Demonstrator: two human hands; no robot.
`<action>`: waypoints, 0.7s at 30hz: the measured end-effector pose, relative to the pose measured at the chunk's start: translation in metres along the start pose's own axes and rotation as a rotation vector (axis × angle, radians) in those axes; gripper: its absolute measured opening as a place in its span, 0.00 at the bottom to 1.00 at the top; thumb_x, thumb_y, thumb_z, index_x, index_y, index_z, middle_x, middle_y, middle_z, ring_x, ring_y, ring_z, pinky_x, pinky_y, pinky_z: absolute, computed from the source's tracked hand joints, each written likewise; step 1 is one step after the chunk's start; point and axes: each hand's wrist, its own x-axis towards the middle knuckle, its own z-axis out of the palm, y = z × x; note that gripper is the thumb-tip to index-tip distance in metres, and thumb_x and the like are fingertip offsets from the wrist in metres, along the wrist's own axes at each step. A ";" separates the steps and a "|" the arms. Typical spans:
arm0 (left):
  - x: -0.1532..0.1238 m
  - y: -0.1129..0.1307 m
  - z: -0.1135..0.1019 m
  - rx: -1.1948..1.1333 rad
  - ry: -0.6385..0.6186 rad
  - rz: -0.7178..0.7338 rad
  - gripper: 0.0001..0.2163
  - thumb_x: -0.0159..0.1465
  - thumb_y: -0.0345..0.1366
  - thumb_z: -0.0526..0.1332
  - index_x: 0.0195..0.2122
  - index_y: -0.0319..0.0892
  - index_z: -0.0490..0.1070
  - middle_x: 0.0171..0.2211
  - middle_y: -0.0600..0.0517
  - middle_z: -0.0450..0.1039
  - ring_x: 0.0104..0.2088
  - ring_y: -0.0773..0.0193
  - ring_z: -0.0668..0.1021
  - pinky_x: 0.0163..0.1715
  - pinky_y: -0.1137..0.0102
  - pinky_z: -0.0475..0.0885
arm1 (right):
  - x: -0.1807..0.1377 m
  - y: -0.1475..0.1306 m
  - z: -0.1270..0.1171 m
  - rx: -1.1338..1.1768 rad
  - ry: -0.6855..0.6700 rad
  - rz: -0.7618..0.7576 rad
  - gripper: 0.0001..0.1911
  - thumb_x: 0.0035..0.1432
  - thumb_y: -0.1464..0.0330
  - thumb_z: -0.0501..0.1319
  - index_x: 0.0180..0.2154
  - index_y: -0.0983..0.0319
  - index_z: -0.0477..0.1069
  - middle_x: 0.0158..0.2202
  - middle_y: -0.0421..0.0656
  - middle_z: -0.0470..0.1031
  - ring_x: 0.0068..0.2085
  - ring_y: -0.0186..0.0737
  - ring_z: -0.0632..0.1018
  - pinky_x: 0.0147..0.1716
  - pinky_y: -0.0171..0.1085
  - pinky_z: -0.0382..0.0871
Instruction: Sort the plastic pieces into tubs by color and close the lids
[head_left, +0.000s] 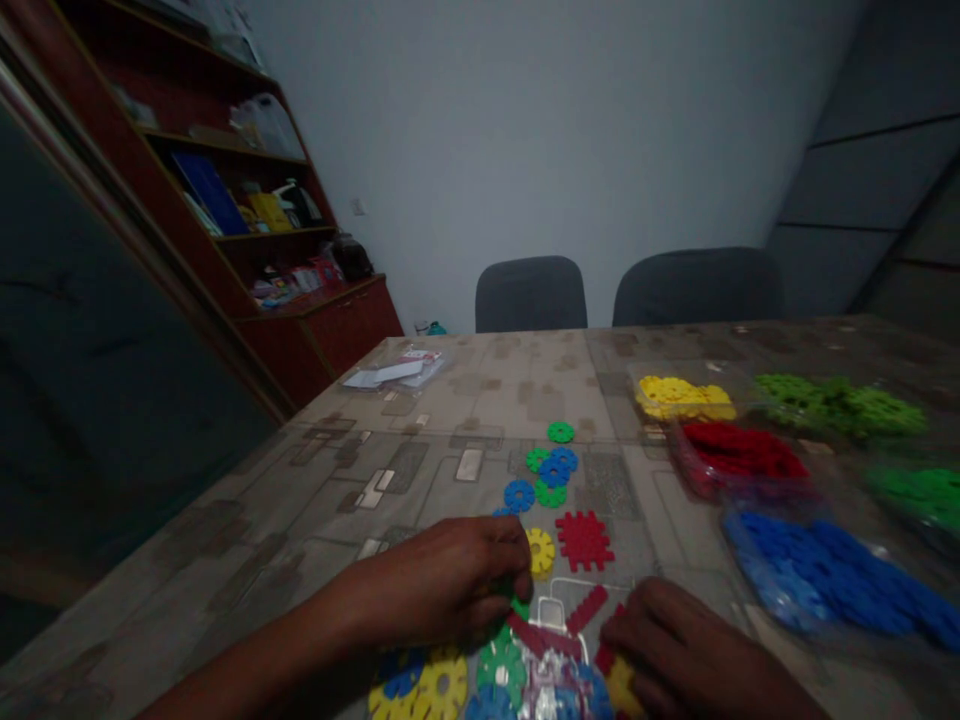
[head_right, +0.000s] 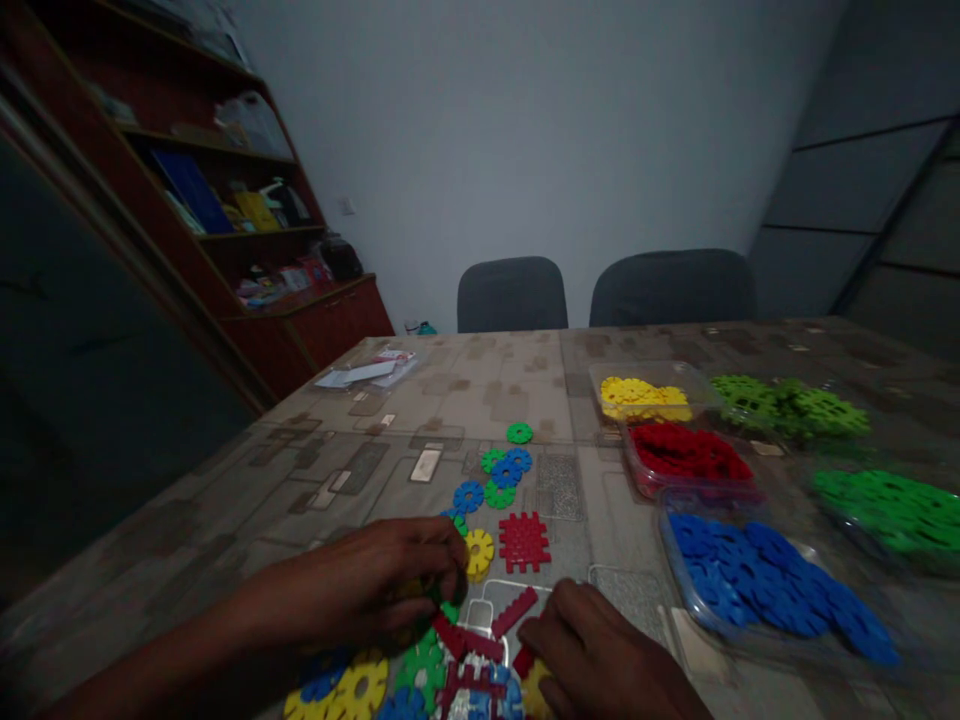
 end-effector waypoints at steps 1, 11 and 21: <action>-0.001 -0.002 -0.001 -0.014 -0.013 -0.007 0.11 0.61 0.27 0.62 0.43 0.46 0.69 0.45 0.51 0.71 0.44 0.58 0.75 0.46 0.66 0.71 | 0.006 -0.005 -0.002 -0.018 -0.016 0.043 0.26 0.46 0.81 0.55 0.45 0.53 0.70 0.42 0.43 0.76 0.40 0.41 0.78 0.35 0.35 0.73; 0.001 -0.014 0.003 -0.028 -0.071 -0.012 0.22 0.52 0.25 0.70 0.46 0.48 0.69 0.47 0.53 0.69 0.46 0.57 0.73 0.46 0.67 0.70 | 0.049 -0.023 -0.021 -0.066 -0.191 0.057 0.06 0.52 0.74 0.59 0.34 0.60 0.70 0.37 0.46 0.75 0.32 0.40 0.75 0.24 0.33 0.57; 0.001 -0.013 0.000 -0.093 -0.084 -0.075 0.21 0.52 0.26 0.70 0.46 0.50 0.70 0.48 0.53 0.68 0.47 0.57 0.72 0.46 0.66 0.68 | 0.046 -0.027 -0.056 0.036 -0.186 0.113 0.09 0.52 0.78 0.58 0.32 0.59 0.70 0.33 0.41 0.78 0.30 0.37 0.76 0.26 0.32 0.61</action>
